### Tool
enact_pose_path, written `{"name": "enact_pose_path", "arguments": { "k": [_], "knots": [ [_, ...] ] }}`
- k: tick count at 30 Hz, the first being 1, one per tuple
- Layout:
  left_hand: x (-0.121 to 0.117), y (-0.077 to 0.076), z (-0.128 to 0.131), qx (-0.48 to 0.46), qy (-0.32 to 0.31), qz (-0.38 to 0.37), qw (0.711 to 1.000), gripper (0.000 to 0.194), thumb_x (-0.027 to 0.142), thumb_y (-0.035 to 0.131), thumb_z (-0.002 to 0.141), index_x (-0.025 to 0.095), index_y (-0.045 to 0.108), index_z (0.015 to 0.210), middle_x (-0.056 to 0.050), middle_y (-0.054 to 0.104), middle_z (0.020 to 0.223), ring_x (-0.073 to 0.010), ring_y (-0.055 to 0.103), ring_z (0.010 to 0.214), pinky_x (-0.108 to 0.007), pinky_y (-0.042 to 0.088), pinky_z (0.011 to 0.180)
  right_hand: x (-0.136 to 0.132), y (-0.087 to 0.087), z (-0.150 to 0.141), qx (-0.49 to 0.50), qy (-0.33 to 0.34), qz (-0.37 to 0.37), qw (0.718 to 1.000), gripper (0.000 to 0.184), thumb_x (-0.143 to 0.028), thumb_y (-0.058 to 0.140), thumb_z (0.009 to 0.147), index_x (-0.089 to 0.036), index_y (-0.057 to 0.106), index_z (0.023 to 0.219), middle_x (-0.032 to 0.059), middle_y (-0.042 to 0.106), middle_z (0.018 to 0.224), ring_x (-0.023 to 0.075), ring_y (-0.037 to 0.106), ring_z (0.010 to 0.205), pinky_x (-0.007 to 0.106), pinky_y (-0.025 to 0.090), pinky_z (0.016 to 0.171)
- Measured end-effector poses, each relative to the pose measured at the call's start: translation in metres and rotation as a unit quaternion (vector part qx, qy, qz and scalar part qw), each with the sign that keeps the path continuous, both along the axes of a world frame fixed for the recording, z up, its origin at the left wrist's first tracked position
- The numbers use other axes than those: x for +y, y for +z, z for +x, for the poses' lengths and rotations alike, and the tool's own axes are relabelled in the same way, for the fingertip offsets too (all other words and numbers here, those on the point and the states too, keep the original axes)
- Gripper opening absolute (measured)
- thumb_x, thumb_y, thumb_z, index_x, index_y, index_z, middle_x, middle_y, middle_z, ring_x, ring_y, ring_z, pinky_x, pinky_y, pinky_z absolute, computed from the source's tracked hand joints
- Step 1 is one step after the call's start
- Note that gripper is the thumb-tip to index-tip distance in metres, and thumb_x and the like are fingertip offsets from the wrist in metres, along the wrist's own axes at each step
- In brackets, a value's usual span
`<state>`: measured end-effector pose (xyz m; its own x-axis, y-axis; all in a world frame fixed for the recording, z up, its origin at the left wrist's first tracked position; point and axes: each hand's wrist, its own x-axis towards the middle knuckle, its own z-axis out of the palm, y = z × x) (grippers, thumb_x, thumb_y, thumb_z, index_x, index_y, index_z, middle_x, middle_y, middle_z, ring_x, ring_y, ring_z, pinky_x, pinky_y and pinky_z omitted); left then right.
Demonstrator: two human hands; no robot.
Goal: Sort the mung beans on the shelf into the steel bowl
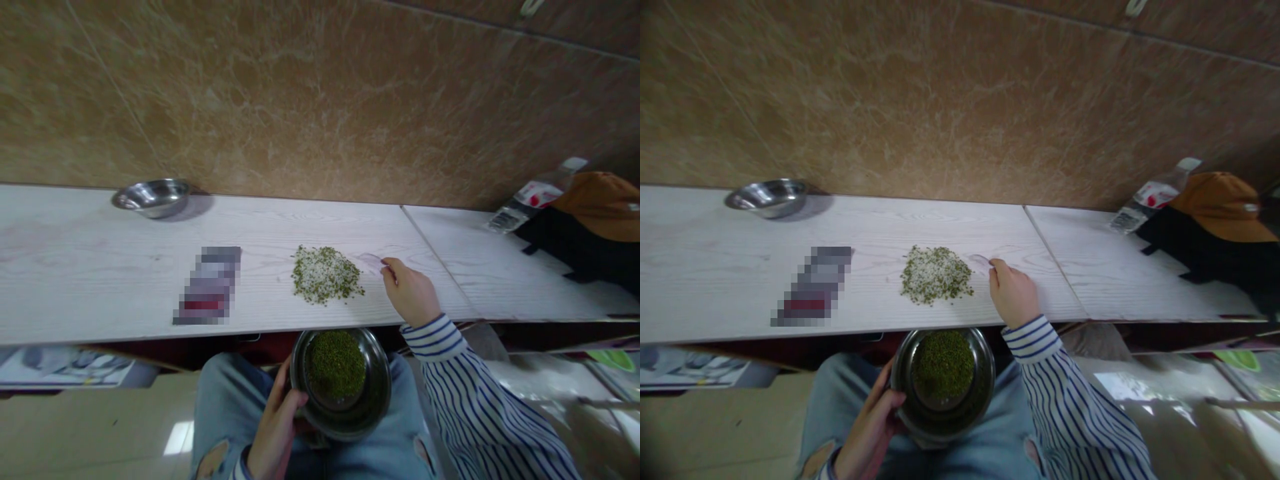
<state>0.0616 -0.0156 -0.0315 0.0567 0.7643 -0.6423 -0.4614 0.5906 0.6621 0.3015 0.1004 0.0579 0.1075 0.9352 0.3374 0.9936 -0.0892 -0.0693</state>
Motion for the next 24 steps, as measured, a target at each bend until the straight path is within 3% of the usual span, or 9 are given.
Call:
{"name": "enact_pose_path", "arguments": {
  "k": [13, 19, 24],
  "knots": [
    [0.001, 0.002, 0.005, -0.006, -0.01, -0.003, 1.0, 0.074, 0.017, 0.055, 0.065, 0.027, 0.037, 0.136, -0.006, 0.057, 0.12, -0.0194, 0.056, 0.082, -0.026, 0.045, 0.054, -0.023, 0.0, -0.023, 0.044, 0.088, -0.001, 0.995, 0.026, -0.026, 0.039, 0.091, -0.019, 0.056, 0.109, 0.005, 0.07, 0.089, 0.0173, 0.064, 0.076, 0.028, 0.044, 0.069],
    [0.0, -0.001, 0.002, -0.03, -0.008, 0.004, 0.999, 0.075, 0.017, 0.057, 0.064, 0.026, 0.037, 0.136, -0.007, 0.055, 0.125, -0.0228, 0.057, 0.091, -0.029, 0.048, 0.062, -0.029, -0.002, -0.022, 0.053, 0.133, 0.005, 0.99, 0.025, -0.028, 0.039, 0.092, -0.021, 0.056, 0.109, 0.0039, 0.069, 0.089, 0.0171, 0.063, 0.078, 0.029, 0.043, 0.073],
    [0.0, 0.001, 0.002, -0.024, -0.02, 0.01, 0.999, 0.074, 0.015, 0.054, 0.066, 0.025, 0.035, 0.137, -0.006, 0.057, 0.12, -0.0197, 0.056, 0.084, -0.027, 0.047, 0.058, -0.025, 0.001, -0.019, 0.062, 0.139, 0.019, 0.988, 0.024, -0.03, 0.041, 0.092, -0.022, 0.057, 0.107, 0.0037, 0.069, 0.089, 0.0169, 0.062, 0.079, 0.029, 0.042, 0.075]
  ]
}}
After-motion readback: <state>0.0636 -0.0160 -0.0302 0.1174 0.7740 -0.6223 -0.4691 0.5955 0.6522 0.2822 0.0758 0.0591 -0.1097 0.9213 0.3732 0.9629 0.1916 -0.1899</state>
